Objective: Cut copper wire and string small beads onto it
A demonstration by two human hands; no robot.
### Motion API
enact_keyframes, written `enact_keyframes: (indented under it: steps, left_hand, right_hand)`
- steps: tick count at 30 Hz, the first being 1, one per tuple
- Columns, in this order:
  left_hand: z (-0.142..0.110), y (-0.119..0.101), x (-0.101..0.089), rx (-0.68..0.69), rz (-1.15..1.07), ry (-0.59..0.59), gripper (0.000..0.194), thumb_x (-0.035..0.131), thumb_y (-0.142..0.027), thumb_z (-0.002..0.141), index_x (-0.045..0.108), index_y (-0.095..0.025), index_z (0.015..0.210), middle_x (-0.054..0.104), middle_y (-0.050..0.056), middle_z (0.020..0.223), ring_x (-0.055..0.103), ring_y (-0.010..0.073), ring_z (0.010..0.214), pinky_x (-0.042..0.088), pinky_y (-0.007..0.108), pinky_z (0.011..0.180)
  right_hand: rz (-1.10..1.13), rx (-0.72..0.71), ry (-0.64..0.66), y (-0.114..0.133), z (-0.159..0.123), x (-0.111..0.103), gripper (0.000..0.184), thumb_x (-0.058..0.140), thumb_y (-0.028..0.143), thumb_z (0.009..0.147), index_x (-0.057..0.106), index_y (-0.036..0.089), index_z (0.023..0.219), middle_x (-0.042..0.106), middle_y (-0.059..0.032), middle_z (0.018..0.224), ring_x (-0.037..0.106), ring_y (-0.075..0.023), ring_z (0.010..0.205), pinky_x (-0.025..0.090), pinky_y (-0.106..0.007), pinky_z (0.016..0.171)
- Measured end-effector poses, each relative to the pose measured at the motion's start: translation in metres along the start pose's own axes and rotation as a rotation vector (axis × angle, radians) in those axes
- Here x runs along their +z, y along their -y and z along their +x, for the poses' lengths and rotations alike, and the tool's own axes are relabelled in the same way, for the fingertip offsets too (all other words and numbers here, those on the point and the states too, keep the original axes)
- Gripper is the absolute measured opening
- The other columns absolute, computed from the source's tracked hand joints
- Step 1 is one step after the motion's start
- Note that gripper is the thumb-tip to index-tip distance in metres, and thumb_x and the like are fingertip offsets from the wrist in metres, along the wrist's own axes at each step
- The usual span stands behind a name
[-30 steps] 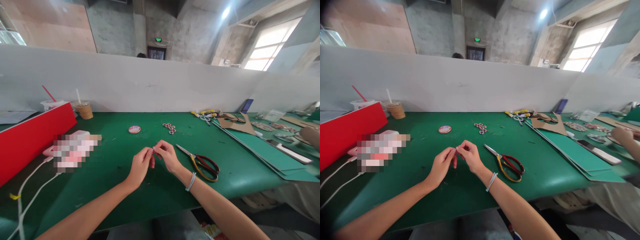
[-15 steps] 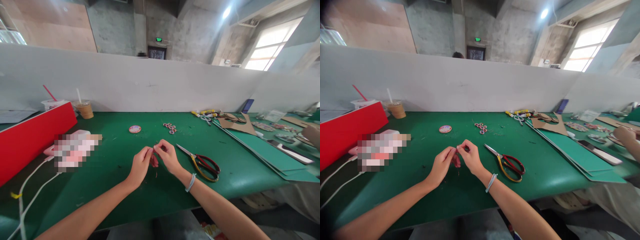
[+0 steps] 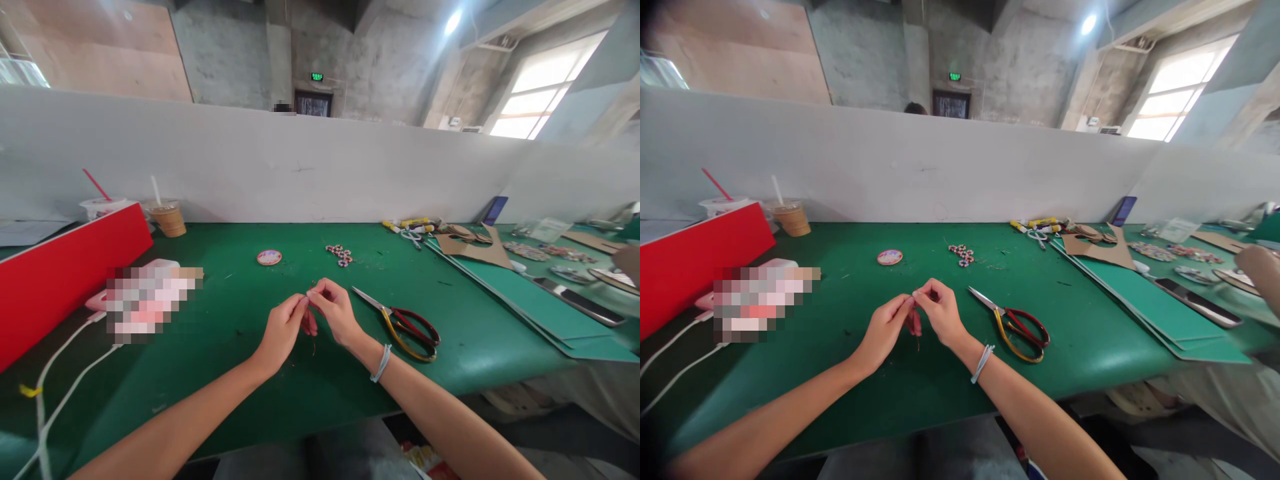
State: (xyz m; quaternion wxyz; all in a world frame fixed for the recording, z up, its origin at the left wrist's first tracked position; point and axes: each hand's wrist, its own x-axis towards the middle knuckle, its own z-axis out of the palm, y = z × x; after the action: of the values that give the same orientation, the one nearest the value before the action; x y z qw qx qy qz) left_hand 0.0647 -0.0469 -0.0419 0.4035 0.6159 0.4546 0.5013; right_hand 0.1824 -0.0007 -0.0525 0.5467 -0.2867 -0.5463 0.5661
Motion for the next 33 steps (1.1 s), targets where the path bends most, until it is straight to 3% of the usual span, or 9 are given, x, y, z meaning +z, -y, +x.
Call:
enact_keyframes:
  steps: [9, 13, 24, 28, 33]
  left_hand:
    - [0.002, -0.002, -0.004, 0.014, 0.091, 0.048, 0.033, 0.038, -0.037, 0.093, 0.051, -0.019, 0.068, 0.058, -0.003, 0.052, 0.055, 0.0132, 0.049, 0.043, 0.025, 0.054]
    - [0.003, -0.003, -0.005, 0.018, 0.066, 0.064, 0.031, 0.039, -0.037, 0.092, 0.051, -0.02, 0.07, 0.058, -0.003, 0.053, 0.056, 0.0134, 0.05, 0.044, 0.025, 0.054]
    - [0.002, -0.001, -0.002, -0.036, -0.085, 0.076, 0.029, 0.041, -0.037, 0.092, 0.051, -0.019, 0.072, 0.058, -0.002, 0.054, 0.057, 0.0138, 0.05, 0.044, 0.025, 0.052]
    - [0.0, -0.003, -0.003, 0.017, -0.01, 0.045, 0.03, 0.04, -0.036, 0.093, 0.053, -0.018, 0.072, 0.058, -0.002, 0.054, 0.055, 0.0135, 0.052, 0.043, 0.025, 0.054]
    - [-0.001, -0.005, -0.004, 0.037, 0.038, 0.039, 0.032, 0.038, -0.036, 0.093, 0.052, -0.018, 0.071, 0.059, -0.002, 0.054, 0.053, 0.0135, 0.052, 0.042, 0.025, 0.055]
  right_hand:
    - [0.074, 0.043, 0.04, 0.006, -0.001, 0.0, 0.02, 0.067, 0.03, 0.071, 0.052, 0.018, 0.064, 0.049, 0.0042, 0.06, 0.042, -0.0085, 0.052, 0.029, -0.021, 0.046]
    - [0.062, 0.043, 0.095, 0.01, -0.001, -0.001, 0.021, 0.065, 0.031, 0.074, 0.051, 0.018, 0.065, 0.049, 0.0046, 0.054, 0.04, -0.0085, 0.048, 0.025, -0.022, 0.044]
    - [0.063, 0.033, 0.11, 0.009, 0.0, -0.003, 0.021, 0.066, 0.032, 0.074, 0.052, 0.019, 0.067, 0.05, 0.0053, 0.052, 0.042, -0.0082, 0.046, 0.027, -0.021, 0.044]
    - [0.051, 0.11, 0.182, 0.01, 0.002, -0.005, 0.016, 0.063, 0.034, 0.076, 0.06, 0.018, 0.078, 0.05, 0.0045, 0.054, 0.039, -0.0074, 0.043, 0.024, -0.021, 0.041]
    - [-0.041, 0.041, 0.247, 0.013, 0.001, -0.007, 0.022, 0.058, 0.035, 0.081, 0.07, 0.02, 0.091, 0.049, 0.0021, 0.064, 0.044, -0.0086, 0.05, 0.029, -0.023, 0.044]
